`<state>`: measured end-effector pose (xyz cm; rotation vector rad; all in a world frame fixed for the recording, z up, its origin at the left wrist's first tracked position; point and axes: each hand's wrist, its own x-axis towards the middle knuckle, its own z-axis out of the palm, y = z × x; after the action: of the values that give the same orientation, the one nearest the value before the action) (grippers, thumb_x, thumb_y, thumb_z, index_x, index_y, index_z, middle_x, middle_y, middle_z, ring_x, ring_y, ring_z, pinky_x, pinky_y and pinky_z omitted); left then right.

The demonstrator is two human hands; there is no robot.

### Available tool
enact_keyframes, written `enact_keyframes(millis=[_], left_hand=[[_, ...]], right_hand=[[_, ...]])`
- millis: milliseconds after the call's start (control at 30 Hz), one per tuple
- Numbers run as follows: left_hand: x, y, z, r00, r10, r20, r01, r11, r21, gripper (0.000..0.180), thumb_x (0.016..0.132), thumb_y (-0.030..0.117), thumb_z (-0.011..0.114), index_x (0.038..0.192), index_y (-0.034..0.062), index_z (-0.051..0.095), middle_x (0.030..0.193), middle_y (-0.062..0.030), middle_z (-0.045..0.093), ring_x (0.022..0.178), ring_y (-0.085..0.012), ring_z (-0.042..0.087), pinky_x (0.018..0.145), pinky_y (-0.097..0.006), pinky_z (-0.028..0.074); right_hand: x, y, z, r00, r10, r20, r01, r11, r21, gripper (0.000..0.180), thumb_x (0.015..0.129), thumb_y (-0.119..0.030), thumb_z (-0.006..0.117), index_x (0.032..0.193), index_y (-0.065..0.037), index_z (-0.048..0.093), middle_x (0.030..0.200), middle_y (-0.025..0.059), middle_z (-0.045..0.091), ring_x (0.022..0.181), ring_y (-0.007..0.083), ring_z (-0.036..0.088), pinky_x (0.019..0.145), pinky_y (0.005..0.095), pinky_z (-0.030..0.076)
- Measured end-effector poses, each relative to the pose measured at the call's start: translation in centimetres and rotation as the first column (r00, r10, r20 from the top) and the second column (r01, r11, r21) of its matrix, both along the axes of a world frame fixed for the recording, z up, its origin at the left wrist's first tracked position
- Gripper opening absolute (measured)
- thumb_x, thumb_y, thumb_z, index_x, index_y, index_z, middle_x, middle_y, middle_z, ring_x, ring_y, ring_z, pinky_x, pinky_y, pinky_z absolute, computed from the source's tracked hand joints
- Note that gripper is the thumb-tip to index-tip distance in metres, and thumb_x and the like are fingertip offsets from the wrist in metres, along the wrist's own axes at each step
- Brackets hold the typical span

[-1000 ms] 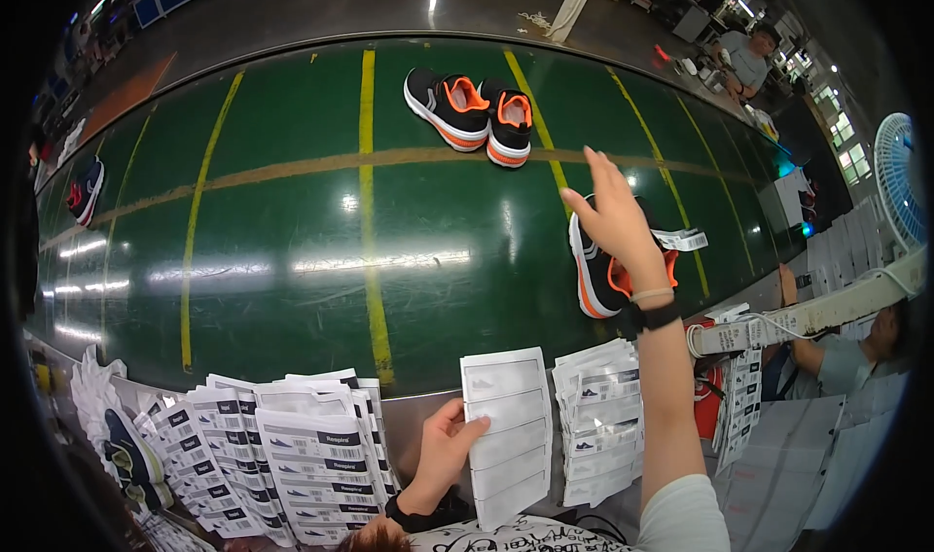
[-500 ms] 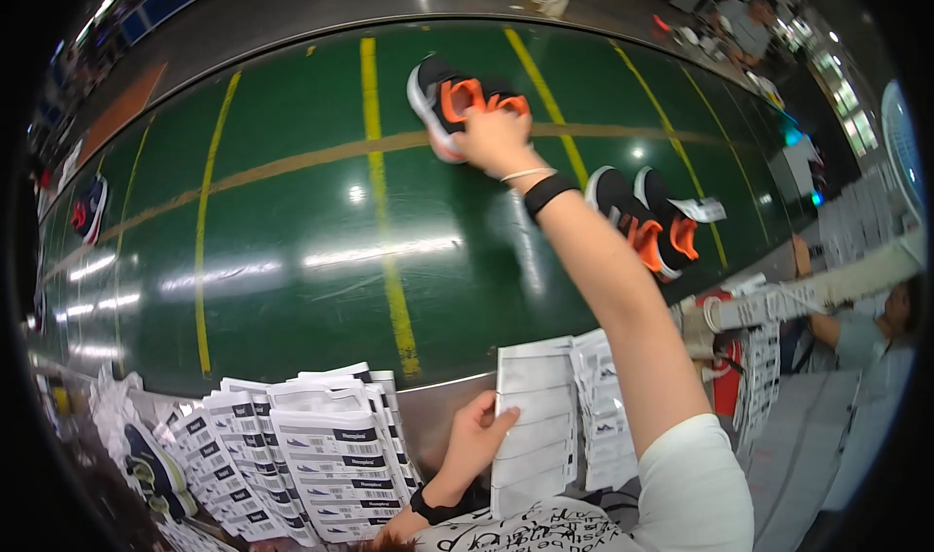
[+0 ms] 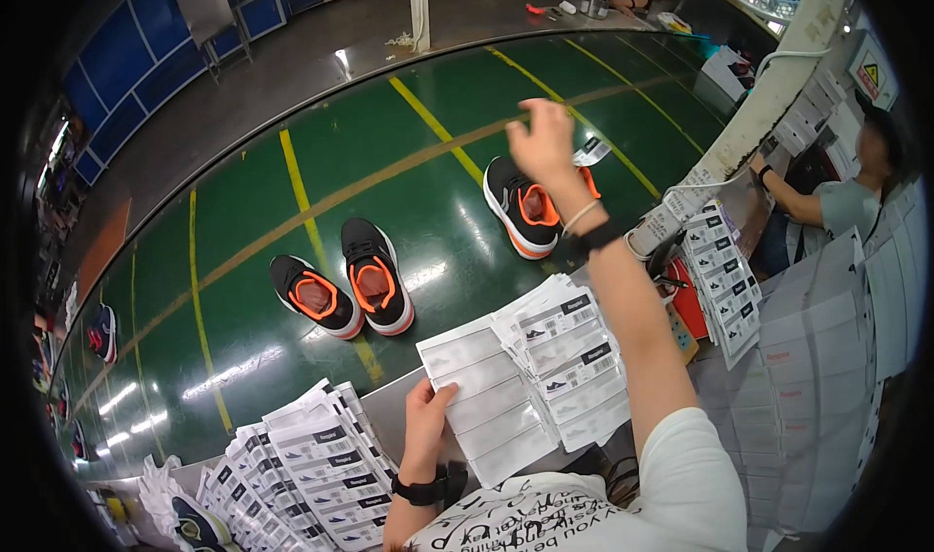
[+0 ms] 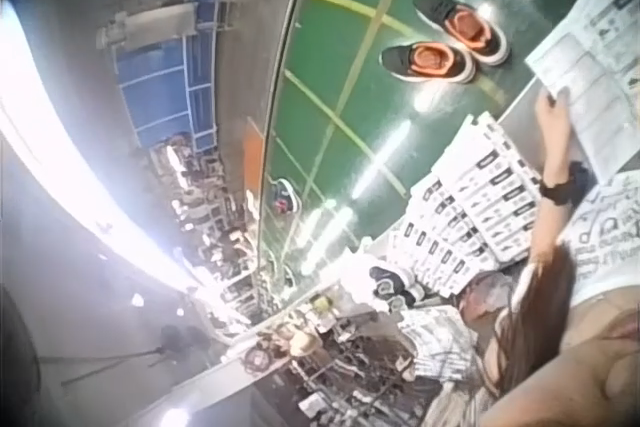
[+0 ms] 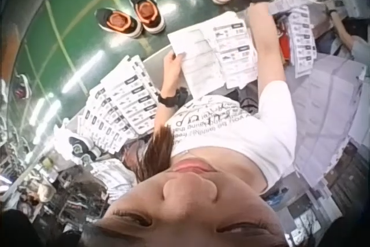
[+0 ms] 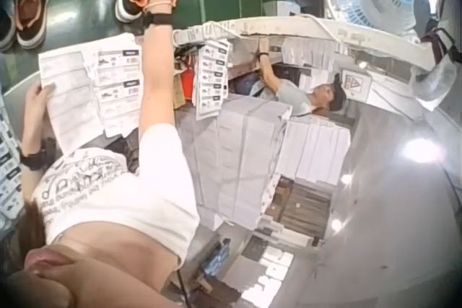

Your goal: Checking the quality of manufactured shoes and sorting associated labels.

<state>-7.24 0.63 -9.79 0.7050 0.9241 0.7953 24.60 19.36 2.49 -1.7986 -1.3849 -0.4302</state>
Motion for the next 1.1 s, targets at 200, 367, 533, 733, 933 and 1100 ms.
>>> enact_keyframes(millis=[200,367,533,733,933,1100], left_hand=[[-0.4,0.2,-0.2,0.994,-0.018,-0.104,0.02,1.0,0.019,0.025,0.081,0.006,0.059,0.104,-0.0035,0.06,0.093,-0.007,0.065,0.08,-0.0107,0.058,0.071,-0.024,0.045],[-0.5,0.1,-0.1,0.996,-0.029,-0.081,0.029,1.0,-0.006,0.026,0.081,0.006,0.059,0.105,-0.0034,0.06,0.096,-0.0073,0.064,0.082,-0.0116,0.058,0.074,-0.024,0.045],[-1.0,-0.1,0.1,0.999,-0.001,-0.054,0.0,1.0,-0.018,0.025,0.082,0.006,0.058,0.105,-0.0036,0.06,0.098,-0.0073,0.064,0.085,-0.0119,0.058,0.077,-0.025,0.044],[-1.7,-0.2,0.0,0.994,0.019,-0.104,-0.018,1.0,0.003,0.022,0.084,0.006,0.059,0.103,-0.0045,0.059,0.091,-0.0038,0.063,0.078,-0.0074,0.056,0.069,-0.022,0.044],[-1.1,-0.1,2.2,0.981,-0.036,-0.188,0.067,0.985,0.16,0.028,0.094,0.021,0.05,0.102,-0.0036,0.059,0.088,-0.0041,0.064,0.076,-0.0076,0.058,0.068,-0.021,0.045],[-0.3,-2.6,5.2,0.845,-0.402,0.353,0.409,0.911,0.059,0.049,0.099,0.03,0.032,0.137,-0.002,0.033,0.139,-0.0173,0.035,0.125,-0.0234,0.039,0.1,-0.035,0.036]], right_hand=[[10.0,1.1,-1.4,0.746,-0.663,-0.055,0.518,0.63,-0.579,0.05,0.075,-0.023,0.06,0.12,-0.008,0.047,0.127,0.0181,0.043,0.119,0.0373,0.036,0.097,0.051,0.034],[12.8,0.3,-3.7,0.685,-0.656,-0.318,0.469,0.731,-0.496,0.026,0.075,-0.021,0.057,0.098,-0.009,0.059,0.107,0.012,0.059,0.111,0.0344,0.046,0.093,0.0515,0.037],[13.3,-0.6,-8.6,0.671,-0.354,-0.651,0.316,0.931,-0.181,0.02,0.07,-0.018,0.066,0.082,-0.006,0.055,0.092,0.012,0.063,0.101,0.0309,0.053,0.084,0.0395,0.043],[11.7,-1.3,-10.6,0.67,-0.651,-0.357,0.448,0.738,-0.505,0.08,0.06,-0.037,0.081,0.125,-0.005,0.046,0.125,0.0198,0.047,0.12,0.0351,0.037,0.096,0.0415,0.037],[-0.6,-11.7,-1.8,0.634,0.261,-0.728,-0.377,0.926,0.004,0.04,0.078,-0.03,0.07,0.102,-0.001,0.058,0.102,0.0104,0.063,0.089,0.0203,0.062,0.076,0.0278,0.048],[-14.2,-26.6,-1.3,0.709,0.481,-0.517,-0.7,0.572,-0.428,0.066,0.078,-0.016,0.066,0.135,0.001,0.036,0.125,0.017,0.051,0.099,0.0219,0.058,0.084,0.0302,0.047]])
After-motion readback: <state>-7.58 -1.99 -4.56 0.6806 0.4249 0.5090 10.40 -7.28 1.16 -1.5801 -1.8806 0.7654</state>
